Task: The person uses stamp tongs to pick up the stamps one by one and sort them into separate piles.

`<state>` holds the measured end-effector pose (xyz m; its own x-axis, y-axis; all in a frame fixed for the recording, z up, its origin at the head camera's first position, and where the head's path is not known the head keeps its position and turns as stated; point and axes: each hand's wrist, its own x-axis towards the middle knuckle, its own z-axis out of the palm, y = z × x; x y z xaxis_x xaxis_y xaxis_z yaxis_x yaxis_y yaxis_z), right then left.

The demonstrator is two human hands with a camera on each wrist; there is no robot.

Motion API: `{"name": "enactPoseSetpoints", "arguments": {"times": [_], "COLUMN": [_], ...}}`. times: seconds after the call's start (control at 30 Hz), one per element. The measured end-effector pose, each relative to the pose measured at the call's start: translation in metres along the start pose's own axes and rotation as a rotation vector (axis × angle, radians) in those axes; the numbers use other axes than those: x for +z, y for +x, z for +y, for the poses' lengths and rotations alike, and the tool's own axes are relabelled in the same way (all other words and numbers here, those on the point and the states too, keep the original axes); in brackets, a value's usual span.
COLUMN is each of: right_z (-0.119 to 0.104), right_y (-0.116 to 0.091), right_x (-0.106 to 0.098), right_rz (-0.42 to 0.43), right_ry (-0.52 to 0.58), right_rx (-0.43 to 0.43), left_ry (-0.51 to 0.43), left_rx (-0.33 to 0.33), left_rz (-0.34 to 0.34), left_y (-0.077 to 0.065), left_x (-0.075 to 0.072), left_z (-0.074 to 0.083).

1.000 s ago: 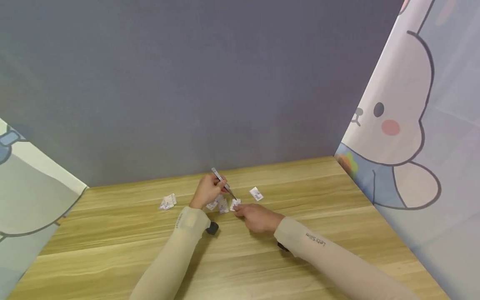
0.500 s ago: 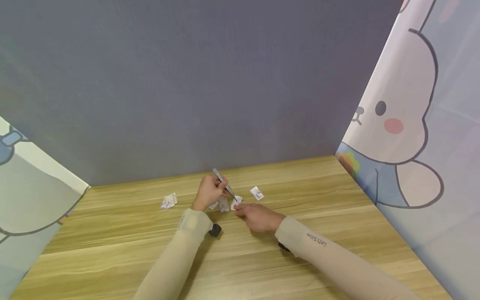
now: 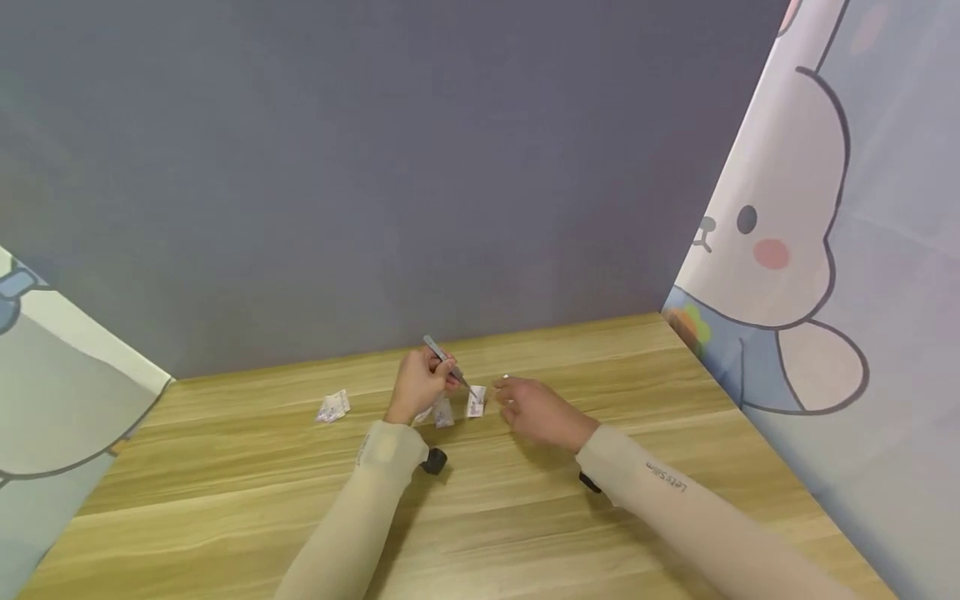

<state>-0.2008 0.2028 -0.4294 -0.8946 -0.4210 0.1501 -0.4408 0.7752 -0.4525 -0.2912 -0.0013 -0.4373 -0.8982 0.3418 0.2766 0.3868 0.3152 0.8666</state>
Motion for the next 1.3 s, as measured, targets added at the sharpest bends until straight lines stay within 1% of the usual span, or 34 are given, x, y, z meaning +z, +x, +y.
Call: {"name": "enactPoseSetpoints", "arguments": {"times": [0.1,0.2,0.33,0.4,0.5,0.57,0.67,0.8,0.9,1.03,1.13,1.3], "right_z": [0.003,0.007,0.01,0.011,0.014,0.016,0.017,0.019,0.016,0.012,0.01,0.005], "right_y": [-0.004,-0.006,-0.011,-0.014,-0.016,-0.017,-0.018,-0.018,-0.014,-0.011,-0.008,0.0], "right_x": [-0.012,-0.019,-0.021,-0.02,-0.02,-0.021,-0.021,-0.02,-0.019,-0.016,-0.013,-0.009], "right_rz": [0.048,0.06,0.067,0.073,0.09,0.1,0.098,0.068,0.06,0.052,0.049,0.054], "right_ry": [-0.007,-0.039,-0.058,-0.05,-0.067,-0.069,-0.063,-0.044,-0.045,-0.059,-0.071,-0.082], "right_rx": [0.051,0.08,0.121,0.14,0.142,0.15,0.175,0.207,0.2,0.181,0.161,0.135], "left_ry": [-0.017,-0.015,0.002,-0.013,-0.046,-0.061,-0.019,0.031,0.051,0.11,0.154,0.18], "left_rx": [0.029,0.039,0.057,0.057,0.052,0.039,0.013,-0.045,-0.059,-0.043,-0.017,0.009], "left_rz": [0.013,0.015,0.023,0.048,0.103,0.131,0.157,0.183,0.206,0.211,0.208,0.188], "left_y": [0.004,0.008,0.012,0.013,0.016,0.018,0.018,0.014,0.01,0.007,0.005,-0.003], "left_x": [0.01,0.022,0.036,0.041,0.048,0.054,0.062,0.07,0.063,0.049,0.036,0.01], "left_z": [0.002,0.004,0.008,0.01,0.012,0.012,0.01,0.01,0.013,0.019,0.022,0.022]}}
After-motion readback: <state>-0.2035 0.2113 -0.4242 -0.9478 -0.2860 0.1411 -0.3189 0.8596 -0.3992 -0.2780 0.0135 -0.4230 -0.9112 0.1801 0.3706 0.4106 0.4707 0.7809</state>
